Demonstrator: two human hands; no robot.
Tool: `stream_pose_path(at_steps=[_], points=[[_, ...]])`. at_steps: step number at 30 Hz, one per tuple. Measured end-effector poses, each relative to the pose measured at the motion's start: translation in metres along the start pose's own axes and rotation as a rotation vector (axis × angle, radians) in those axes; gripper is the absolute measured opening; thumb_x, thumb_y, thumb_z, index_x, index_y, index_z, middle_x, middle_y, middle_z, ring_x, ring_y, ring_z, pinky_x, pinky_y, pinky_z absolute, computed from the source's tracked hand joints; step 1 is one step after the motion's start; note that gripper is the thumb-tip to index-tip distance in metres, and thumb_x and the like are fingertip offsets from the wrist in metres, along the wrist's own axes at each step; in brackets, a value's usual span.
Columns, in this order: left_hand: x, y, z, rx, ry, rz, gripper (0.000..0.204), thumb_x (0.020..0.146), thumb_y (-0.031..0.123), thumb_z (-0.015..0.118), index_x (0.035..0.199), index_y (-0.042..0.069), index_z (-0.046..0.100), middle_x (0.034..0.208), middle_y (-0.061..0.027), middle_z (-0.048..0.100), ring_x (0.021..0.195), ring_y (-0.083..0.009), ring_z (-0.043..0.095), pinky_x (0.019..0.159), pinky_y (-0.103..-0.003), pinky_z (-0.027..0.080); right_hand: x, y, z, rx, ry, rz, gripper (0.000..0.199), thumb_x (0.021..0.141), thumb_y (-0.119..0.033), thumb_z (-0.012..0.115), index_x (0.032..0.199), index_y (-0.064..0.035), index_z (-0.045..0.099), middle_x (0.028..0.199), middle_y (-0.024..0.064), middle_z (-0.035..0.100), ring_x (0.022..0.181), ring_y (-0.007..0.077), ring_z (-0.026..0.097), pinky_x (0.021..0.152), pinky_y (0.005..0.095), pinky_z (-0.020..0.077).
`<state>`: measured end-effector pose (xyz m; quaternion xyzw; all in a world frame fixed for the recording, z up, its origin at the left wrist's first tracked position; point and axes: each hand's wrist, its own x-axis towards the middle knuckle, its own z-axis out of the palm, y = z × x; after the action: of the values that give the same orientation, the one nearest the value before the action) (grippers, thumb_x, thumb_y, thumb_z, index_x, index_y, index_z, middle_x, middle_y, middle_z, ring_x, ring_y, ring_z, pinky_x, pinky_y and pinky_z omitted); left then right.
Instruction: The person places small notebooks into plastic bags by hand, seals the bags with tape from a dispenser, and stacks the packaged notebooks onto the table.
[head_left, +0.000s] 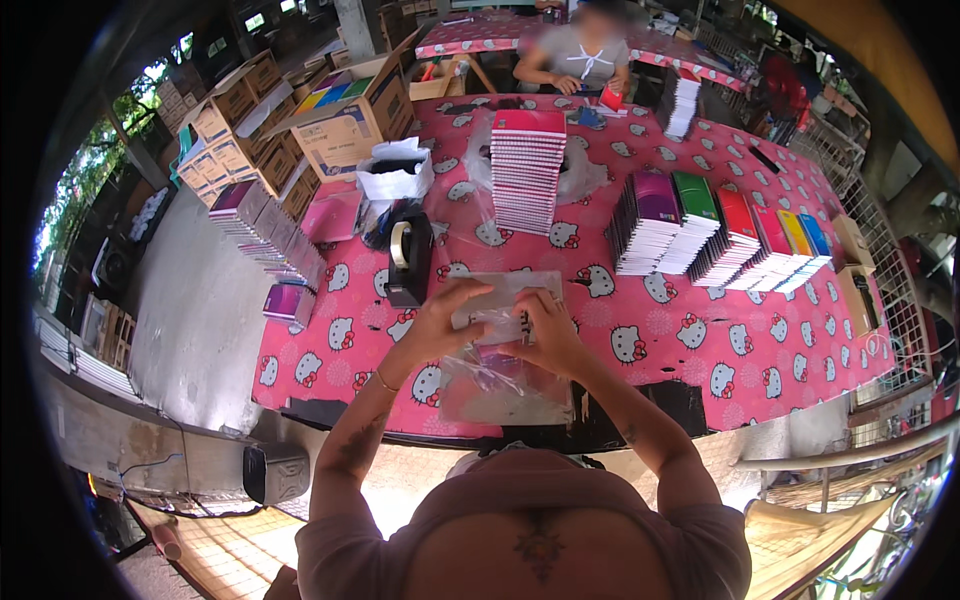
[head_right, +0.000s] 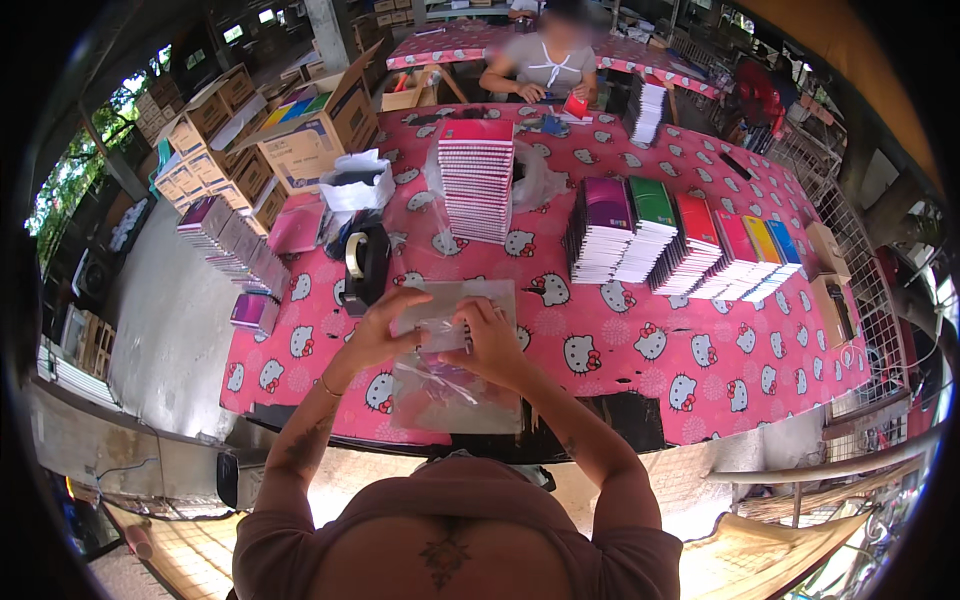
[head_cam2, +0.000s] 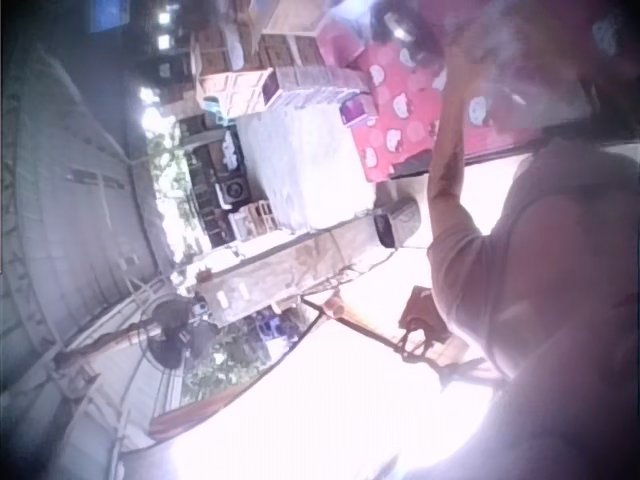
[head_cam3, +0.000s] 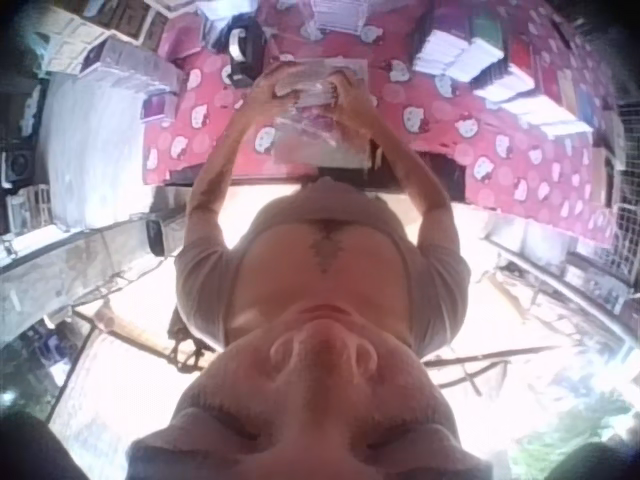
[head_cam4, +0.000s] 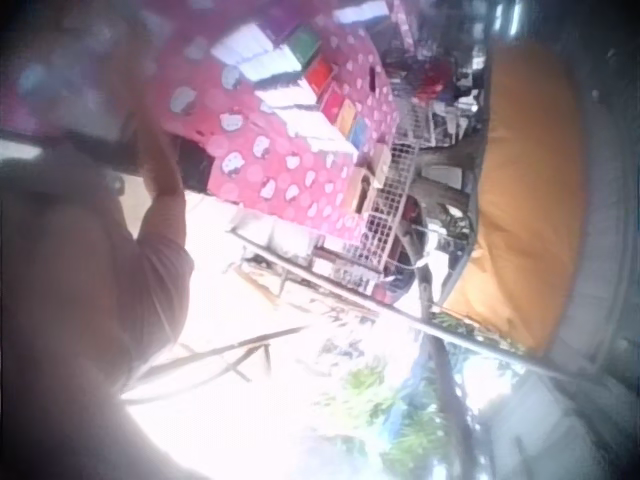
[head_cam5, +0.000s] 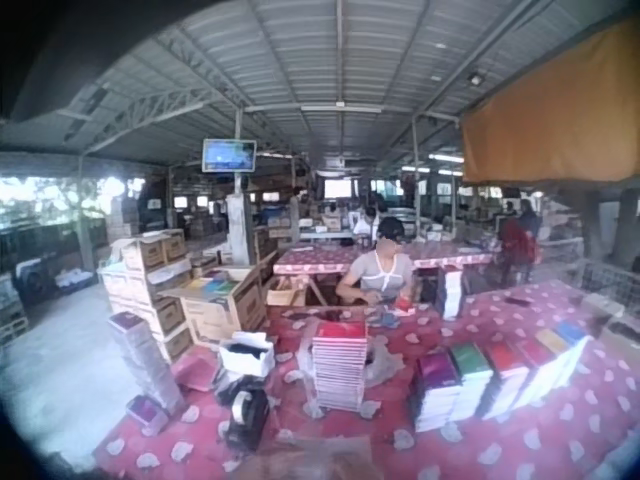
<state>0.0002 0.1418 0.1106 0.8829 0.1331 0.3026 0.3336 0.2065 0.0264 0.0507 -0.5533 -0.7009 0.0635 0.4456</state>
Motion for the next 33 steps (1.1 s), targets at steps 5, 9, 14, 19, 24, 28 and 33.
stream_pose_path(at_steps=[5,9,14,19,24,28,33], points=[[-0.027,-0.038,0.017,0.183,-0.291,-0.178,0.112,0.071,0.046,0.087,0.156,0.006,0.027,0.154,-0.0258,0.037,0.147,-0.041,0.03,0.119,-0.056,0.022,-0.013,-0.011,0.009,-0.042,-0.188,-0.036,0.034,0.076,-0.033,0.082,0.104,-0.0151,0.072,0.114,0.0059,0.058,0.112,0.0256,0.055,0.093,0.0463,0.0394],[-0.023,-0.033,0.017,0.184,-0.354,-0.185,0.116,0.07,0.047,0.087,0.158,0.007,0.023,0.156,-0.0249,0.035,0.148,-0.0412,0.029,0.119,-0.059,0.019,-0.013,-0.01,0.004,0.101,-0.164,0.023,0.028,0.079,-0.029,0.077,0.102,-0.0142,0.073,0.112,0.0045,0.063,0.111,0.0254,0.059,0.093,0.0452,0.0411],[-0.032,-0.051,0.029,0.165,-0.233,-0.165,0.102,0.072,0.039,0.085,0.154,0.008,0.032,0.146,-0.023,0.049,0.136,-0.0393,0.047,0.114,-0.058,0.029,0.002,-0.016,0.005,0.026,-0.211,0.114,0.026,0.077,-0.032,0.079,0.093,-0.0127,0.072,0.103,0.0012,0.066,0.099,0.0252,0.063,0.092,0.0445,0.0422],[-0.034,-0.052,0.034,0.184,-0.148,-0.127,0.072,0.074,0.028,0.082,0.139,0.01,0.055,0.135,-0.0183,0.061,0.124,-0.0375,0.058,0.108,-0.054,0.039,0.013,-0.016,-0.004,-0.071,-0.07,-0.058,0.024,0.079,-0.031,0.077,0.09,-0.0116,0.069,0.106,0.0047,0.065,0.107,0.0294,0.06,0.095,0.0483,0.0423],[-0.036,-0.036,0.04,0.335,0.0,0.08,0.047,0.075,0.018,0.081,0.119,0.008,0.069,0.119,-0.0135,0.066,0.106,-0.0304,0.063,0.09,-0.045,0.05,0.01,-0.003,-0.003,-0.032,-0.043,-0.076,0.027,0.078,-0.028,0.078,0.095,-0.0097,0.069,0.109,0.0043,0.061,0.111,0.0279,0.056,0.098,0.048,0.0435],[-0.035,-0.02,0.037,0.307,0.011,0.054,0.036,0.074,0.015,0.082,0.108,0.008,0.073,0.102,-0.0106,0.065,0.094,-0.0268,0.063,0.078,-0.039,0.053,0.0,0.011,0.0,-0.099,-0.214,-0.07,0.026,0.077,-0.024,0.078,0.097,-0.0092,0.069,0.106,0.0044,0.061,0.109,0.0293,0.057,0.096,0.0448,0.0458],[-0.026,-0.038,0.028,0.168,-0.002,-0.057,0.019,0.08,0.012,0.078,0.097,0.004,0.073,0.086,-0.0109,0.07,0.079,-0.0278,0.065,0.07,-0.039,0.052,0.012,0.008,0.002,-0.012,-0.263,-0.059,0.018,0.079,-0.017,0.075,0.093,-0.009,0.068,0.099,0.0052,0.062,0.103,0.0295,0.06,0.09,0.0437,0.0477]])
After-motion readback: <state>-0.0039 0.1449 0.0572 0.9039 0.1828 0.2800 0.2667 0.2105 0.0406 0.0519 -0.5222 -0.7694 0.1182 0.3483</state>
